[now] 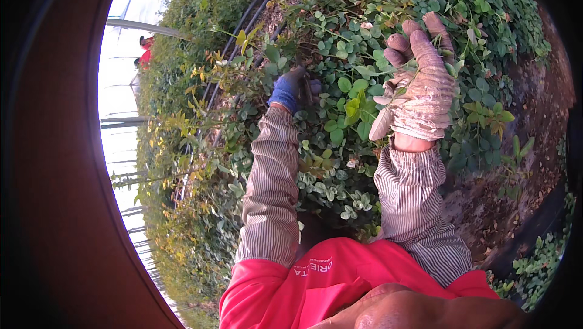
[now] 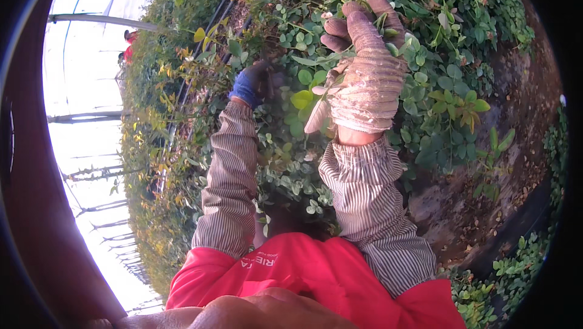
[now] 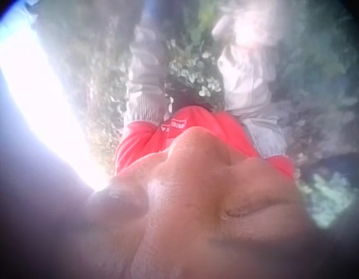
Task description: The person uses pruning shears to cut leafy stems from low-growing plants in a greenhouse and places the cuttings into a basket. The person repeatedly reaches, cuts, and deposits the material while moving along the plant row.
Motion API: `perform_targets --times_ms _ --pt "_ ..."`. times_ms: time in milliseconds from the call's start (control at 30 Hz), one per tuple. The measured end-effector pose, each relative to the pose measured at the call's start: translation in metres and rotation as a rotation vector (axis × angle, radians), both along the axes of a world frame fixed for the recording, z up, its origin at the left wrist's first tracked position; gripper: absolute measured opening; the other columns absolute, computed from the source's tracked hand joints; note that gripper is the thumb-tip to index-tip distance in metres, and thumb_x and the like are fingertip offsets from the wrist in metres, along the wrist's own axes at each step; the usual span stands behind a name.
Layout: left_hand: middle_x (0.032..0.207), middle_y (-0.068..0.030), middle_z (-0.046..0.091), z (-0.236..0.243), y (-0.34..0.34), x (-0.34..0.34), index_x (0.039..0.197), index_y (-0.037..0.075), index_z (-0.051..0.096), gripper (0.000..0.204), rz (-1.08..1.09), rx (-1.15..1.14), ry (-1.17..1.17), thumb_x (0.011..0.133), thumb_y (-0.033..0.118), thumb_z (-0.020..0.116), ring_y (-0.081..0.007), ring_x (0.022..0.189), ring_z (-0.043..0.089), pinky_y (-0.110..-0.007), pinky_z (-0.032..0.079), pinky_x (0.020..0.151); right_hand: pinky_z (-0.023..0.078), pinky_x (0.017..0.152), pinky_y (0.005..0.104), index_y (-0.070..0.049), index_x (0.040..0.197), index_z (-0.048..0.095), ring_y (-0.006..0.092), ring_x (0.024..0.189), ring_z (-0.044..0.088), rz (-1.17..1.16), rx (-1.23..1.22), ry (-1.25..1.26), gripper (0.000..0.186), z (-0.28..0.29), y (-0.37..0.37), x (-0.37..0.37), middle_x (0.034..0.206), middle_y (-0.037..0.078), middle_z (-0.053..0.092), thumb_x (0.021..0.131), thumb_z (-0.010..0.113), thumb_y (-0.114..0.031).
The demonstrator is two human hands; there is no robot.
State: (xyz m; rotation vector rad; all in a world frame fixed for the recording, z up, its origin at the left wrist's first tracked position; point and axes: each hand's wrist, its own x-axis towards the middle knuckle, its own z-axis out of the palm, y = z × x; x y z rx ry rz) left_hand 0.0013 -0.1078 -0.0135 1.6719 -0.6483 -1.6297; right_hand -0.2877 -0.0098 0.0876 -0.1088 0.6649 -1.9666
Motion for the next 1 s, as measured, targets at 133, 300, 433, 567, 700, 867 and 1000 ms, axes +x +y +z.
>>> perform_targets --times_ms 133,300,433,567,700,867,1000 --pt "0.095 -0.0197 0.064 -0.004 0.007 0.003 0.112 -0.001 0.052 0.028 0.001 -0.101 0.191 0.101 0.024 0.047 -0.0327 0.081 0.067 -0.049 0.059 0.064 0.058 0.076 0.0317 -0.008 0.128 0.054 0.0159 0.082 0.069 0.009 -0.037 -0.028 0.039 0.0 -0.001 0.003 0.106 0.009 0.069 0.091 0.068 -0.012" --pt "0.105 -0.0201 0.065 -0.016 0.006 0.008 0.113 -0.004 0.054 0.028 -0.064 -0.205 0.671 0.1 0.02 0.046 -0.0331 0.094 0.066 -0.052 0.059 0.076 0.057 0.075 0.0314 -0.007 0.128 0.057 0.0151 0.083 0.068 0.053 -0.054 -0.015 0.036 -0.001 -0.001 0.006 0.109 0.009 0.068 0.093 0.066 -0.014" --pt "0.098 -0.0197 0.064 -0.017 0.007 -0.007 0.109 -0.004 0.052 0.025 0.159 -0.268 0.552 0.101 0.018 0.044 -0.0321 0.082 0.065 -0.048 0.057 0.068 0.057 0.074 0.0312 -0.008 0.127 0.056 0.0146 0.082 0.068 0.064 -0.052 -0.023 0.037 -0.003 -0.001 0.003 0.106 0.007 0.069 0.092 0.067 -0.014" --pt "0.089 -0.018 0.064 -0.012 0.006 -0.021 0.109 -0.002 0.052 0.023 0.335 -0.255 0.521 0.101 0.019 0.045 -0.0284 0.071 0.064 -0.042 0.053 0.06 0.056 0.074 0.0318 -0.009 0.127 0.057 0.0138 0.081 0.068 0.071 -0.061 -0.019 0.037 -0.001 0.0 0.001 0.106 0.006 0.069 0.092 0.068 -0.015" --pt "0.088 -0.0169 0.065 -0.013 0.006 -0.022 0.109 -0.001 0.053 0.024 0.239 -0.252 0.44 0.101 0.022 0.047 -0.0227 0.061 0.061 -0.038 0.05 0.053 0.056 0.074 0.0322 -0.008 0.126 0.059 0.0133 0.08 0.067 0.097 -0.001 -0.013 0.035 0.001 0.002 0.002 0.107 0.007 0.07 0.092 0.067 -0.015" --pt "0.088 -0.018 0.065 -0.008 0.025 -0.028 0.109 0.0 0.054 0.023 0.175 -0.2 0.209 0.101 0.022 0.048 -0.0194 0.055 0.058 -0.036 0.047 0.047 0.056 0.073 0.0312 -0.007 0.124 0.06 0.0141 0.079 0.068 0.093 -0.055 -0.011 0.033 0.0 0.0 0.002 0.106 0.008 0.07 0.092 0.067 -0.014" --pt "0.09 -0.0179 0.063 0.003 0.041 -0.035 0.109 0.0 0.054 0.027 0.065 -0.242 0.482 0.101 0.025 0.047 -0.0212 0.064 0.061 -0.039 0.049 0.056 0.057 0.073 0.0313 -0.007 0.124 0.06 0.0145 0.079 0.068 0.088 -0.049 -0.01 0.033 -0.002 -0.002 0.003 0.106 0.008 0.07 0.093 0.066 -0.013"
